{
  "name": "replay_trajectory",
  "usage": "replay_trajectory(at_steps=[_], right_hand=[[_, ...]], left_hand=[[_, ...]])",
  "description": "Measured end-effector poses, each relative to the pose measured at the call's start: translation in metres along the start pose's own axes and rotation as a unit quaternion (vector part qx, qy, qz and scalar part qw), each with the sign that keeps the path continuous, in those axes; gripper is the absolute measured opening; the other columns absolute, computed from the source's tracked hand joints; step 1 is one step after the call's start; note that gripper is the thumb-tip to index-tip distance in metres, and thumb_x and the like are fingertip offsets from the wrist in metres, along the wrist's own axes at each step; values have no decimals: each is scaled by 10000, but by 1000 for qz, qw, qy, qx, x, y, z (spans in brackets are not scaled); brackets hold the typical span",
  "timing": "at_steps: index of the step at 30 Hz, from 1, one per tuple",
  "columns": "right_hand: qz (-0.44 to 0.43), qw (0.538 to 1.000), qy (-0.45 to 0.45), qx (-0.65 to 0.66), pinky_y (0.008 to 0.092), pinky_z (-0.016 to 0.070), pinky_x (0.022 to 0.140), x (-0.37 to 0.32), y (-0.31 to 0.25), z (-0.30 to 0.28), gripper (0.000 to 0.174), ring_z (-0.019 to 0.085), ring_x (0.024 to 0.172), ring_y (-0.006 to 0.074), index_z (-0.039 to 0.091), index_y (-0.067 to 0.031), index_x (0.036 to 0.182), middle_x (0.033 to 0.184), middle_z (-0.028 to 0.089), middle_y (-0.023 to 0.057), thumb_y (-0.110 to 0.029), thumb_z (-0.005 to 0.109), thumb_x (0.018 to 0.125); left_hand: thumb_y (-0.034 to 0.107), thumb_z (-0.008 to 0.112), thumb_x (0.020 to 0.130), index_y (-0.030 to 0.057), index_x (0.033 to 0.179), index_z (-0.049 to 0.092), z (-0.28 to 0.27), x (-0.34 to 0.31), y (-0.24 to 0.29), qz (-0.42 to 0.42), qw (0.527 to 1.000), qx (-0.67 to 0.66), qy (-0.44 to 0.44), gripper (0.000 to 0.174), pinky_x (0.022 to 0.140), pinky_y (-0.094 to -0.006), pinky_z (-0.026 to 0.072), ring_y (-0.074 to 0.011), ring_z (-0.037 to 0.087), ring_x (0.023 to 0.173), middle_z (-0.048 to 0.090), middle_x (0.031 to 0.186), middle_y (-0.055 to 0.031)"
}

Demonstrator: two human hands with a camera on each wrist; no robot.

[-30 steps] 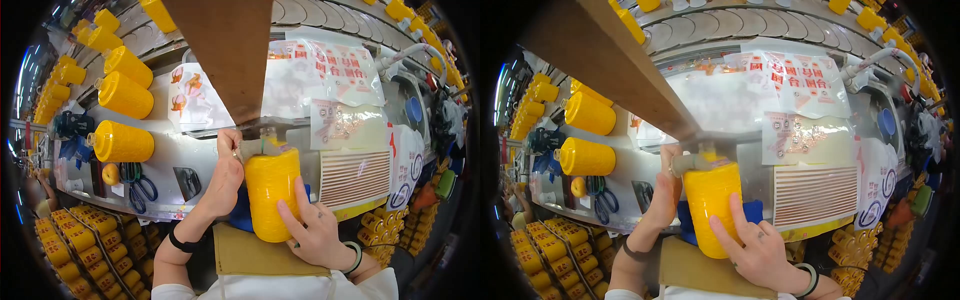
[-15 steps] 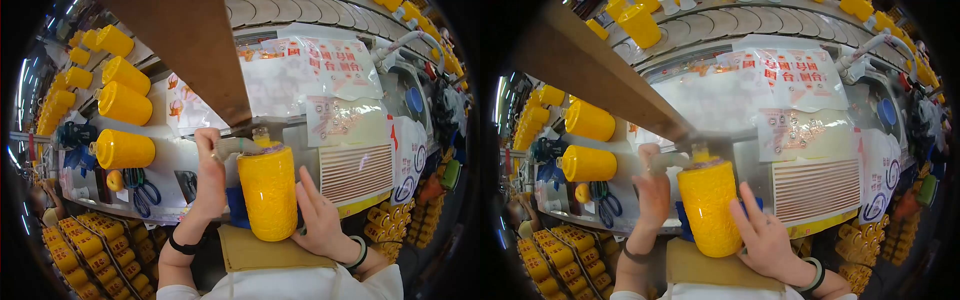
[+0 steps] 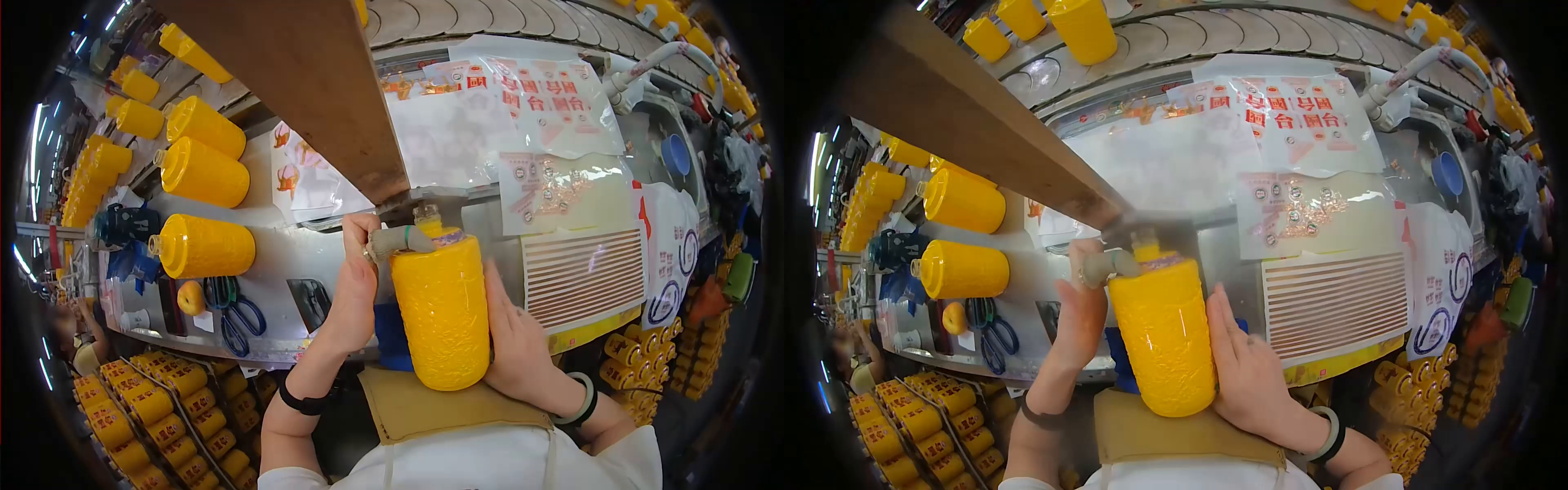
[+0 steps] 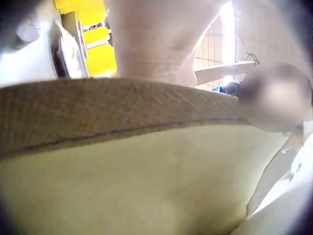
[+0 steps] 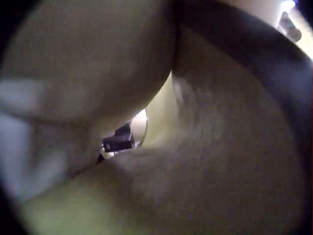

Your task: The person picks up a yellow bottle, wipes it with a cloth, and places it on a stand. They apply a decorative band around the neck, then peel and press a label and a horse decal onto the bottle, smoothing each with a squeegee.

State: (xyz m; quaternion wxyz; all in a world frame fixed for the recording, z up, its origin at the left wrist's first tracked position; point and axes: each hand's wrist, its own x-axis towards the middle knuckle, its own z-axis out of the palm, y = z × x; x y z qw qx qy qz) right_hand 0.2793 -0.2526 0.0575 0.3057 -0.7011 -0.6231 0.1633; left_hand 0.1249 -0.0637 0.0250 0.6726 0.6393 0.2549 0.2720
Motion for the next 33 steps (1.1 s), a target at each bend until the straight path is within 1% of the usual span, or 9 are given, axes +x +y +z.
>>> replay_trajectory(at_steps=[2, 4, 8, 10, 21, 23, 28, 31, 33], right_hand=[[34, 999, -38, 8, 306, 447, 606, 5, 0, -7, 794, 549, 642, 213, 492, 136, 1417, 1434, 532, 358, -84, 697, 682], [-93, 991, -48, -87, 303, 450, 614, 10, -15, -23, 775, 568, 658, 223, 491, 158, 1404, 1420, 550, 345, -64, 687, 688], [-99, 995, -11, -20, 308, 462, 622, 6, -8, -8, 764, 574, 666, 228, 497, 166, 1389, 1405, 541, 377, -46, 674, 677], [30, 999, -17, 26, 300, 474, 632, 7, 2, 1, 720, 578, 659, 205, 549, 166, 1338, 1421, 519, 388, -25, 647, 651], [-29, 997, -16, -66, 316, 497, 688, 2, -11, -11, 750, 596, 677, 223, 491, 117, 1436, 1485, 481, 349, 13, 654, 711], [-30, 997, -24, -72, 314, 495, 700, 1, -12, -13, 773, 599, 674, 225, 485, 95, 1452, 1486, 478, 351, 3, 673, 708], [-15, 997, -60, -46, 333, 525, 765, 1, -9, -33, 792, 658, 770, 268, 507, -16, 1485, 1469, 514, 307, -71, 761, 737], [54, 981, -140, 126, 411, 543, 915, 2, 12, -66, 755, 670, 1081, 350, 555, -112, 1454, 1337, 656, 163, -219, 855, 769], [87, 995, -30, 40, 414, 536, 874, 2, 52, -75, 367, 676, 989, 338, 717, -52, 1147, 1052, 731, 139, -197, 824, 828]], left_hand=[[770, 199, 1007, 90, 1257, 381, -3, -1, -8, -3, 999, -36, -31, 747, 1152, -403, 242, -180, 413, 1255, 404, 1207, -30], [770, 200, 1006, 93, 1264, 371, -3, 0, -7, -7, 999, -33, -35, 745, 1153, -398, 240, -176, 411, 1257, 407, 1211, -29], [762, 205, 1010, 100, 1268, 344, -4, -2, -13, -11, 1000, -16, -16, 724, 1159, -397, 240, -167, 408, 1260, 413, 1221, -34], [761, 207, 1011, 98, 1270, 337, -2, 0, -7, -12, 1000, -17, -19, 723, 1155, -389, 242, -161, 403, 1259, 411, 1222, -37], [706, 185, 1042, 15, 1214, 425, 3, 4, 16, 41, 989, 140, -25, 751, 1084, -366, 282, -185, 391, 1152, 359, 1110, -62], [608, 369, 1024, 48, 1231, 710, 9, 11, 32, 141, 945, 293, -16, 688, 983, -428, 287, -314, 352, 1008, 342, 1029, -135], [422, 718, 853, -29, 1083, 692, 29, 15, 73, 151, 822, 548, -32, 507, 965, -469, 321, -348, 403, 1107, 435, 1213, -184], [388, 720, 850, -32, 1126, 693, 29, 1, 68, 158, 852, 498, 35, 504, 1005, -481, 322, -368, 395, 1155, 435, 1272, -198], [422, 691, 895, -38, 1284, 629, 26, -19, 59, 163, 860, 482, 30, 606, 1067, -481, 307, -380, 379, 1231, 409, 1345, -214]])
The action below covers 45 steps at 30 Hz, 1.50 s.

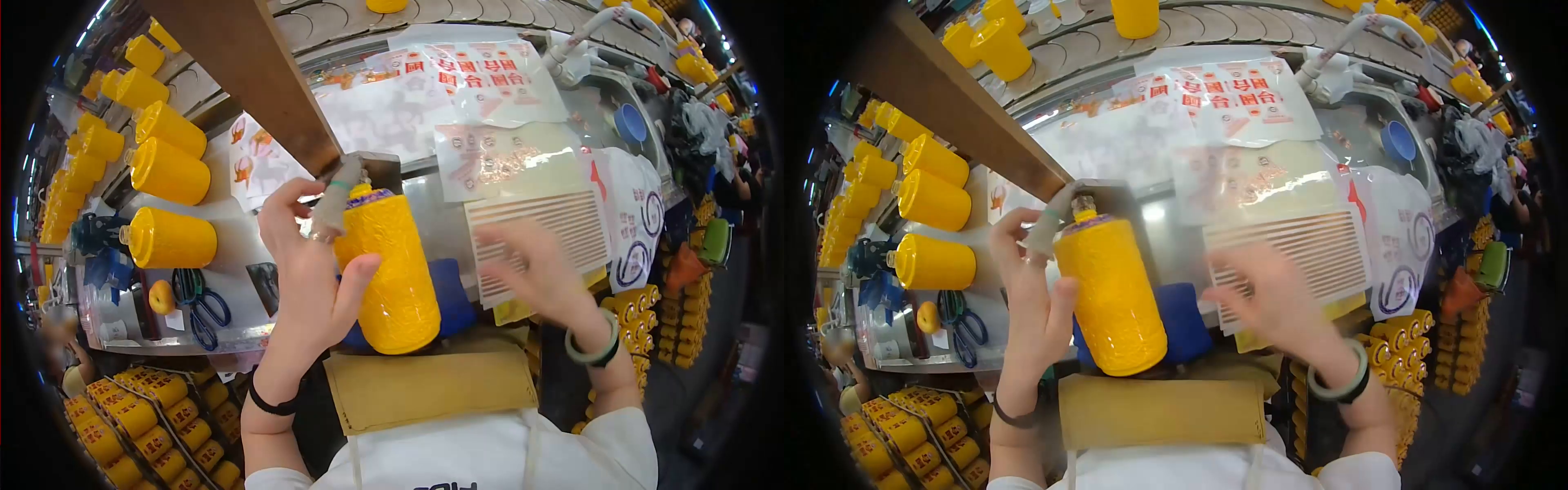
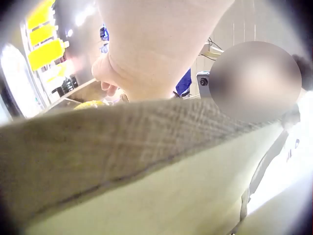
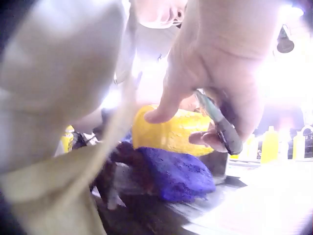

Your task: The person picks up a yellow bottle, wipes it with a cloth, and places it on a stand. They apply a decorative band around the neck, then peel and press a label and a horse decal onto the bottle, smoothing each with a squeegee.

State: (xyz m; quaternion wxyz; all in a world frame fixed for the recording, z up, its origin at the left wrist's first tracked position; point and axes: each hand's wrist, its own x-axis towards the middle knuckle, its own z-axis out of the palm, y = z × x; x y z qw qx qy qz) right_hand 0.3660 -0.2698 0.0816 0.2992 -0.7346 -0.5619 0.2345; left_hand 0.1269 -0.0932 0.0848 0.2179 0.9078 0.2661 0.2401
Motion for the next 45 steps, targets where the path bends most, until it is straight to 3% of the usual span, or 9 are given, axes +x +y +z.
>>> replay_trajectory(at_steps=[4, 6, 7, 10, 11, 19, 30, 40, 45], right_hand=[[76, 992, 70, -71, 397, 529, 826, 35, 51, -28, 175, 673, 938, 319, 732, -42, 996, 971, 713, 162, -170, 750, 878], [0, 992, 43, -117, 341, 495, 761, 46, 72, -26, 173, 640, 860, 233, 727, -27, 1010, 918, 697, 105, -147, 741, 887], [-2, 992, 44, -117, 341, 495, 761, 51, 74, -27, 173, 640, 860, 233, 727, -27, 1010, 918, 697, 105, -147, 741, 887], [76, 991, -62, -87, 338, 494, 794, 63, 80, -25, 159, 640, 870, 237, 731, -8, 987, 891, 692, 110, -134, 724, 889], [52, 995, -53, -73, 335, 495, 796, 65, 89, -24, 161, 640, 863, 236, 736, -6, 975, 884, 689, 115, -137, 728, 882], [46, 996, -58, -55, 342, 510, 774, 69, 99, -28, 190, 645, 815, 226, 745, 7, 934, 862, 686, 126, -159, 757, 842], [-8, 998, 61, 7, 309, 470, 700, 16, 15, -28, 142, 590, 746, 166, 711, 30, 955, 836, 702, 100, -109, 712, 927], [-9, 993, -20, 113, 313, 457, 671, -30, -34, 9, 96, 564, 706, 181, 716, 33, 916, 780, 641, 88, -58, 731, 890], [-12, 990, -21, 139, 285, 464, 658, -37, -48, 15, 69, 576, 697, 153, 728, 23, 912, 784, 647, 75, -40, 729, 886]], left_hand=[[636, 645, 903, -50, 1537, 328, 18, -52, -1, -38, 993, -105, 27, 987, 1158, -473, 270, -366, 327, 1362, 296, 1459, -210], [758, 696, 794, -44, 1575, 237, 29, -76, 2, -87, 966, -243, 13, 1210, 1180, -480, 271, -365, 329, 1391, 260, 1500, -204], [721, 840, 663, -31, 1598, 175, 34, -89, 1, -81, 971, -223, -2, 1372, 1198, -473, 276, -362, 337, 1427, 257, 1538, -204], [545, 967, 595, -34, 1598, 180, 47, -110, 14, -123, 957, -263, 10, 1401, 1210, -468, 282, -354, 342, 1449, 269, 1564, -203], [351, 1015, 589, -28, 1597, 196, 49, -112, 20, -139, 954, -265, 21, 1353, 1197, -449, 320, -343, 387, 1436, 342, 1543, -201], [92, 902, 753, -30, 1570, 309, 64, -103, 26, -157, 967, -178, 93, 1017, 1107, -376, 442, -273, 555, 1327, 535, 1454, -188], [158, 918, 732, -19, 1535, 382, 55, -97, 29, -175, 949, -254, 73, 981, 1088, -404, 454, -336, 550, 1321, 530, 1441, -205], [227, 971, 681, -20, 1562, 320, 53, -94, 48, -130, 973, -105, 161, 1123, 1095, -411, 450, -293, 556, 1311, 540, 1441, -201], [238, 974, 673, -18, 1575, 305, 66, -92, 40, -185, 956, -181, 137, 1151, 1029, -388, 497, -276, 615, 1232, 596, 1366, -176]])
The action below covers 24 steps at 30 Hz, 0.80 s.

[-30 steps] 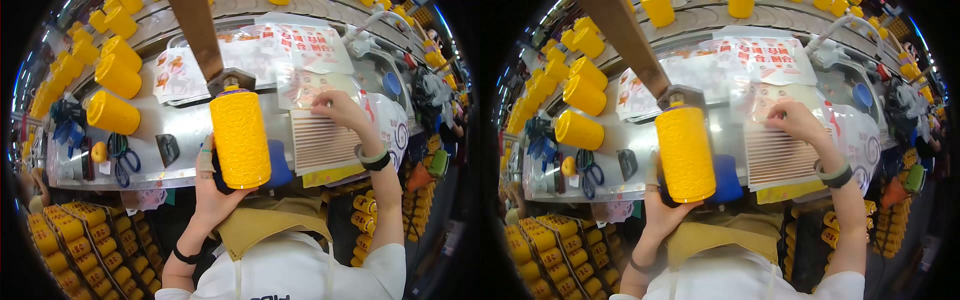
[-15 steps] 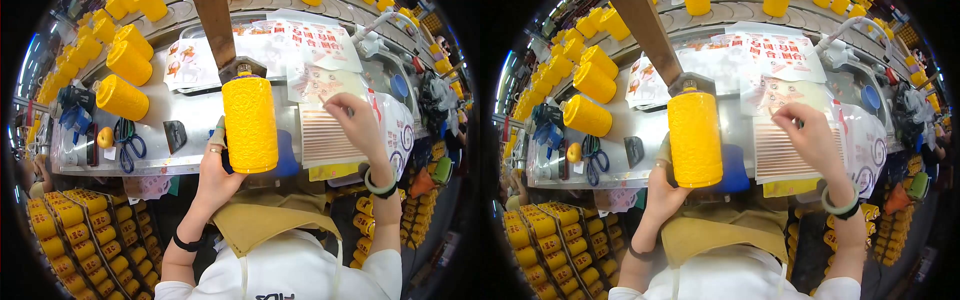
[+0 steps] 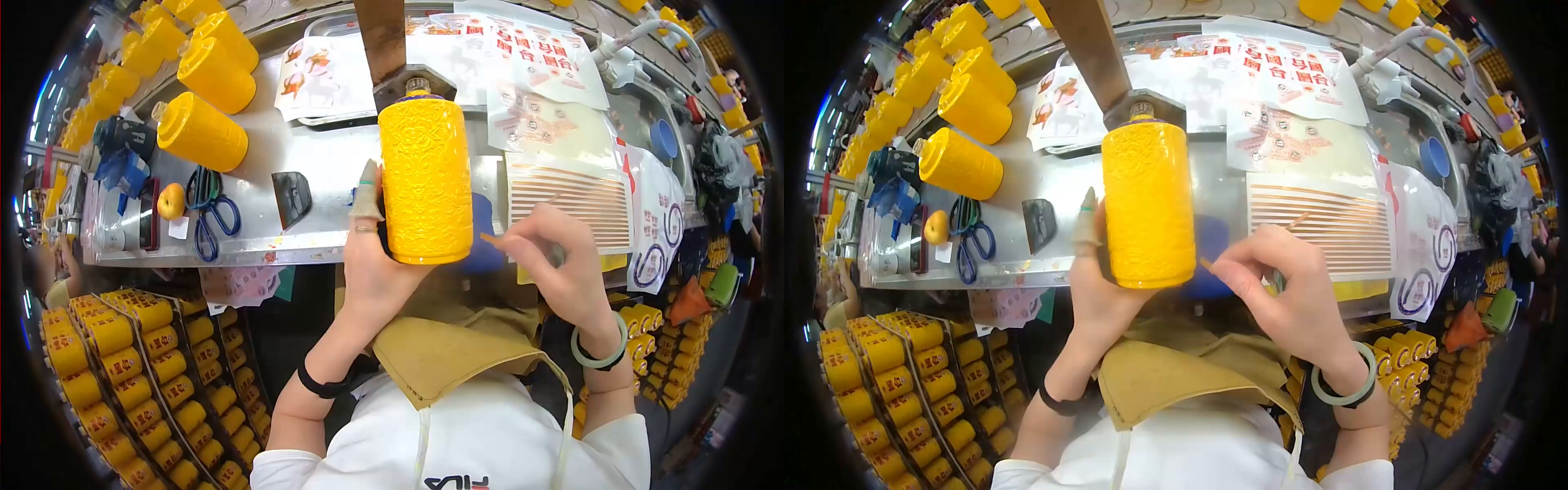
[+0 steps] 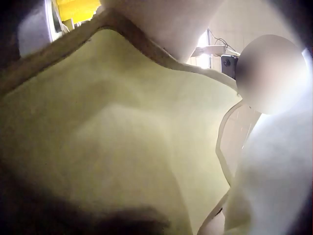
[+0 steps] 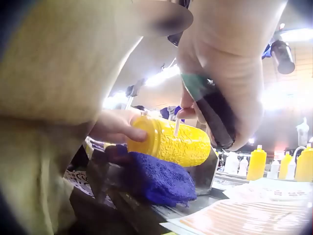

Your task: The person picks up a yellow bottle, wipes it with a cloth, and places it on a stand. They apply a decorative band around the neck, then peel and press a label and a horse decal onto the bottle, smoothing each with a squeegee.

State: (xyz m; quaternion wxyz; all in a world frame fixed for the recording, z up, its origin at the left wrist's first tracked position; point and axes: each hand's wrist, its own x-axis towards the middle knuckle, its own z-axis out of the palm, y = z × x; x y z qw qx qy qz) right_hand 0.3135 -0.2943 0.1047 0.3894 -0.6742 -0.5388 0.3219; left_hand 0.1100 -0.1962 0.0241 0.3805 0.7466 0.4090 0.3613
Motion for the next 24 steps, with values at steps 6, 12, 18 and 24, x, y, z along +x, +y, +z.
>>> replay_trajectory(at_steps=[6, 12, 18, 24], right_hand=[[12, 999, -9, 29, 272, 455, 641, -1, -5, 8, 65, 560, 677, 134, 725, 14, 902, 766, 627, 56, -50, 733, 890], [12, 1000, -14, 14, 271, 449, 631, 0, -4, 7, 65, 553, 665, 127, 728, 12, 898, 768, 632, 45, -52, 733, 893], [7, 999, 19, 31, 274, 438, 619, -3, -3, 3, 67, 542, 653, 130, 735, 13, 902, 773, 646, 51, -53, 731, 894], [3, 999, 4, 32, 275, 422, 604, -5, -4, 9, 60, 525, 648, 122, 734, 3, 892, 741, 611, 42, -55, 741, 884]], left_hand=[[235, 954, 681, -16, 1507, 425, 1, -5, -3, 19, 999, 20, 20, 1012, 1107, -472, 407, -387, 588, 1219, 605, 1344, -198], [245, 949, 665, -20, 1440, 503, -4, 1, 12, 125, 988, 72, 59, 933, 1110, -502, 403, -415, 507, 1315, 490, 1511, -215], [175, 937, 712, -47, 1490, 441, -12, -12, -12, -61, 986, -134, -75, 949, 1101, -421, 447, -360, 550, 1297, 491, 1494, -233], [161, 926, 714, -41, 1508, 417, -7, -14, -8, 13, 1000, -26, 0, 965, 1103, -437, 436, -359, 553, 1288, 542, 1387, -210]])
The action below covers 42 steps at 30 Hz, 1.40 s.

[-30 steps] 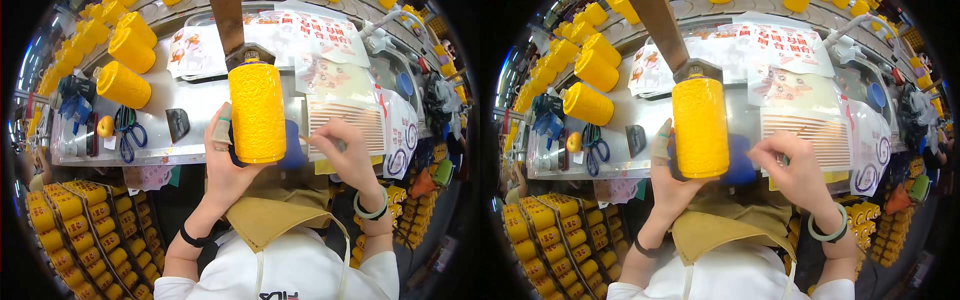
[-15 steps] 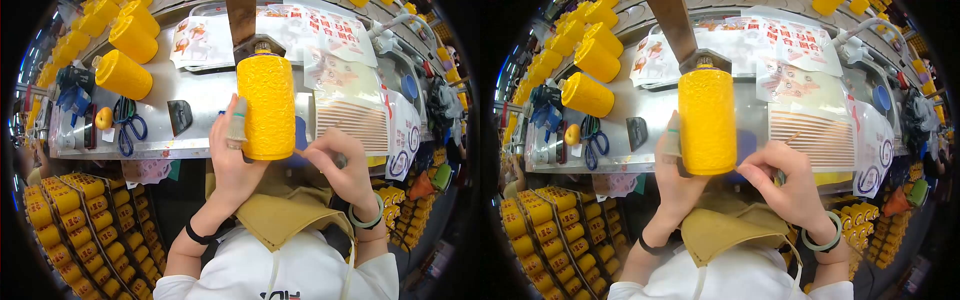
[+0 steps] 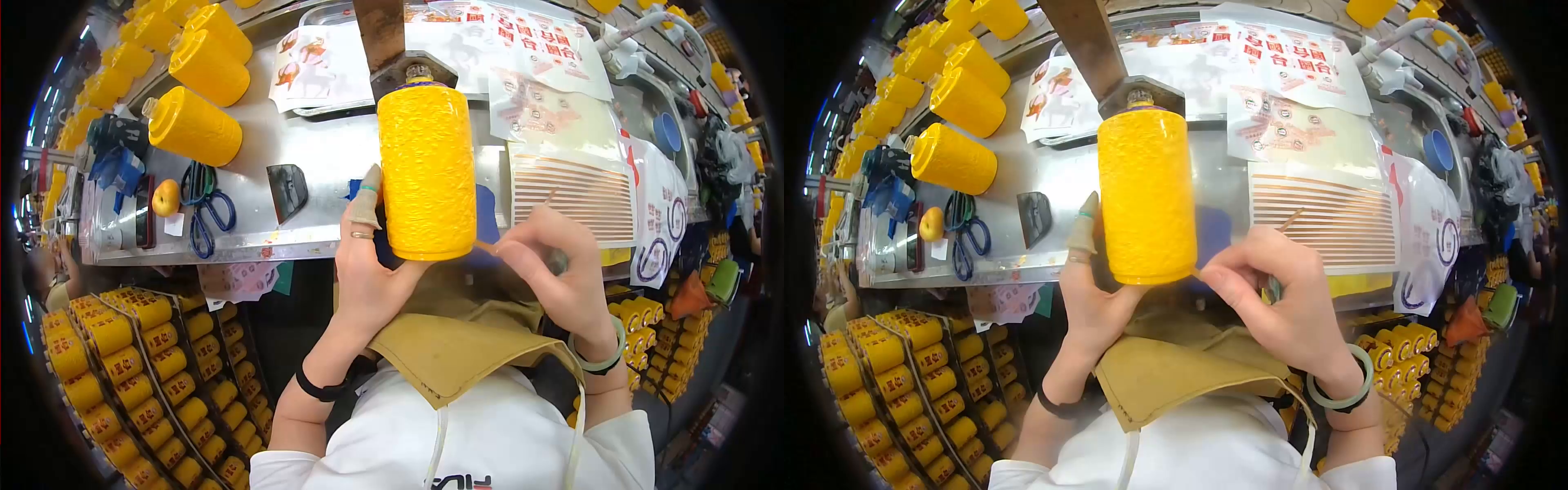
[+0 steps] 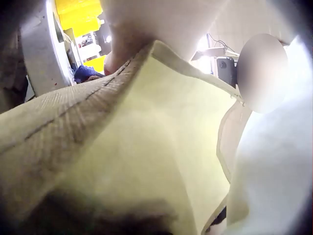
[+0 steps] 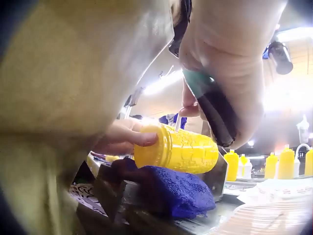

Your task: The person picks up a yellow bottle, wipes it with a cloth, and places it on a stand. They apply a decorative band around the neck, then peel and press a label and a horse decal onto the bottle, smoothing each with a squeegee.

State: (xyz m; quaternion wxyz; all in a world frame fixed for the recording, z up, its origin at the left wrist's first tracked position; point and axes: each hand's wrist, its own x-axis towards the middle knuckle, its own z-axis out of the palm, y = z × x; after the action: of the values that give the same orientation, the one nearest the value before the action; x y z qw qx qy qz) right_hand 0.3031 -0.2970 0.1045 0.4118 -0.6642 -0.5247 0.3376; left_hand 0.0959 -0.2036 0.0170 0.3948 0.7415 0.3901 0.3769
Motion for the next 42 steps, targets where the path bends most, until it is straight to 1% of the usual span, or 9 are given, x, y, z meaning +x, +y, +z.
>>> replay_trajectory(at_steps=[2, 8, 10, 14, 16, 17, 23, 26, 42], right_hand=[[2, 1000, -1, 3, 275, 415, 600, 0, -1, 1, 59, 517, 643, 121, 732, 1, 889, 733, 600, 40, -56, 743, 882], [-6, 1000, -15, 16, 284, 397, 582, 2, -8, 8, 52, 497, 619, 130, 727, -7, 878, 710, 572, 39, -55, 744, 882], [-22, 999, -22, 9, 287, 393, 577, 4, -10, 9, 51, 493, 611, 134, 727, -9, 874, 704, 566, 39, -55, 747, 880], [-23, 999, -37, 6, 294, 393, 576, 7, -14, 14, 55, 497, 610, 147, 729, -16, 868, 692, 563, 48, -58, 765, 868], [-29, 999, -40, -1, 295, 395, 578, 10, -17, 16, 57, 500, 614, 149, 730, -18, 864, 690, 567, 51, -59, 770, 863], [-44, 998, -50, 8, 298, 397, 580, 12, -20, 17, 57, 504, 618, 151, 730, -18, 861, 690, 574, 52, -59, 770, 863], [-37, 996, -68, 32, 300, 406, 588, 12, -5, 26, 40, 512, 625, 158, 736, -16, 883, 701, 591, 54, -44, 757, 863], [26, 998, -44, 27, 293, 401, 587, 6, 2, 25, 37, 500, 624, 142, 735, -16, 885, 723, 592, 47, -47, 743, 869], [29, 999, -24, 24, 289, 404, 583, 6, 11, 27, 73, 501, 620, 134, 731, -26, 862, 724, 609, 39, -93, 762, 867]], left_hand=[[159, 925, 712, -40, 1502, 425, 1, 1, -2, -43, 998, -43, -16, 956, 1111, -446, 423, -367, 543, 1291, 552, 1382, -212], [171, 925, 698, -43, 1460, 492, -1, -1, -3, 6, 999, 32, -1, 902, 1099, -476, 417, -422, 543, 1246, 613, 1318, -219], [114, 894, 751, -37, 1516, 432, -4, 0, 0, 35, 997, 61, -10, 905, 1085, -378, 458, -283, 597, 1278, 597, 1396, -192], [117, 900, 746, -21, 1513, 447, -3, 0, 6, 55, 993, 107, 9, 902, 1089, -376, 451, -282, 580, 1294, 581, 1406, -185], [146, 926, 667, -45, 1441, 515, -1, 0, 6, 65, 993, 94, 37, 897, 1066, -478, 428, -420, 555, 1208, 616, 1321, -204], [146, 926, 667, -45, 1441, 515, 1, -1, 4, 64, 993, 94, 36, 897, 1066, -478, 428, -420, 555, 1208, 616, 1321, -204], [82, 860, 747, -39, 1542, 369, -9, -1, 11, -48, 993, -107, -31, 941, 1178, -451, 345, -355, 485, 1388, 473, 1507, -229], [38, 731, 860, -58, 1598, 199, -16, -7, 10, -67, 967, -227, -98, 916, 1242, -416, 228, -282, 307, 1516, 322, 1616, -204], [26, 684, 902, -70, 1593, 185, -5, -8, 14, -102, 956, -267, -69, 857, 1250, -411, 194, -289, 272, 1524, 285, 1626, -204]])
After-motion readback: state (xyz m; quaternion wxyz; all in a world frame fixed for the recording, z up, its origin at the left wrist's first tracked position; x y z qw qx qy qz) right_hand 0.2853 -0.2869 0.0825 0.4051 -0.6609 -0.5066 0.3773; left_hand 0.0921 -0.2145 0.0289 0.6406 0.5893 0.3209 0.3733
